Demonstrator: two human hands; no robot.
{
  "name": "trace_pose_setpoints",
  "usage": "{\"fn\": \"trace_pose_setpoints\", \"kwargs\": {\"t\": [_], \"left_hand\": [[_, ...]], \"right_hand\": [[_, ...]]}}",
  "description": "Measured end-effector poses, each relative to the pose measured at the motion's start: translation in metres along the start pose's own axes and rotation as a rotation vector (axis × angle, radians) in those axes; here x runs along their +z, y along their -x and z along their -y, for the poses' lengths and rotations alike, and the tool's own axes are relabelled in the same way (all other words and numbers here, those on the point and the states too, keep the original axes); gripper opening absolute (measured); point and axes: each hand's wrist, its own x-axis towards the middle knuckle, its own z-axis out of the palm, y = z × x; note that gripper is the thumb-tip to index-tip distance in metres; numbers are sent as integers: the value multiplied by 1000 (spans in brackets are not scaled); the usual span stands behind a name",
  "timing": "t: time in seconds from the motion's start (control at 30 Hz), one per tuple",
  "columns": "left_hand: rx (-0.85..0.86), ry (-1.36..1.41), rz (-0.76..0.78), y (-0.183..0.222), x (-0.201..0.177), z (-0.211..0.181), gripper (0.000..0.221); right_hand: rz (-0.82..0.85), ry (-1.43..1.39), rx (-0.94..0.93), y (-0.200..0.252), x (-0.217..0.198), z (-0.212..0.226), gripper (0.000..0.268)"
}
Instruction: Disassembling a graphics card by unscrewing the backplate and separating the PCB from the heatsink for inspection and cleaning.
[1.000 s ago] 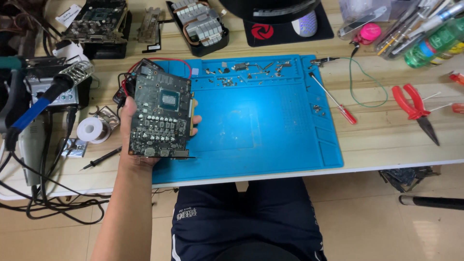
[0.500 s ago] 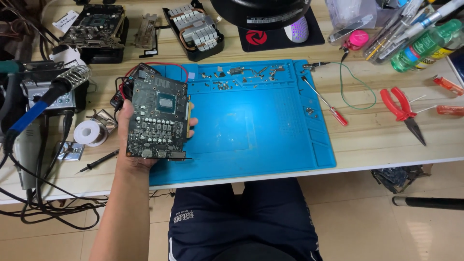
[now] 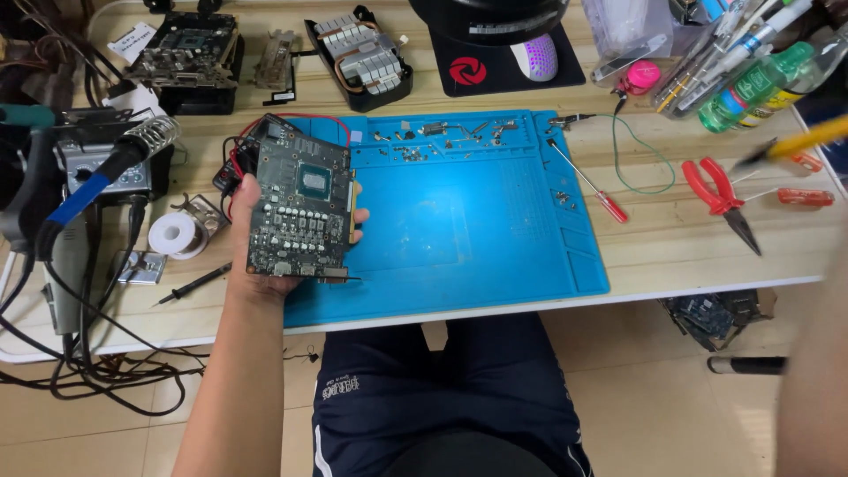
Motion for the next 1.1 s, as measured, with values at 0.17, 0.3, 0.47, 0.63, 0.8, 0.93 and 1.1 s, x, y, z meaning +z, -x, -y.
{"fn": "trace_pose_setpoints", "kwargs": {"t": [0.17,0.3,0.47,0.63,0.8,0.93,1.1], "left_hand": [[17,-5,340,-3,-15,-3,109],[-14,35,332,-5,-18,-3,113],[0,19,332,-3,-17,-4,112],[6,21,327,-1,-14,-4,109],[1,40,314,-1,-15,-3,106],[-8,25,287,0,-14,-4,104],[-9,20,292,-2,-13,-3,102]], "right_hand": [[-420,-384,-33,81,67,52,8],[-402,-338,8,125,100,80,24],[-231,-416,200,145,111,87,32],[-144,-408,235,178,108,131,24],[286,-678,422,257,119,149,14],[359,-485,563,282,123,167,29],[297,-774,638,261,95,158,17]]}}
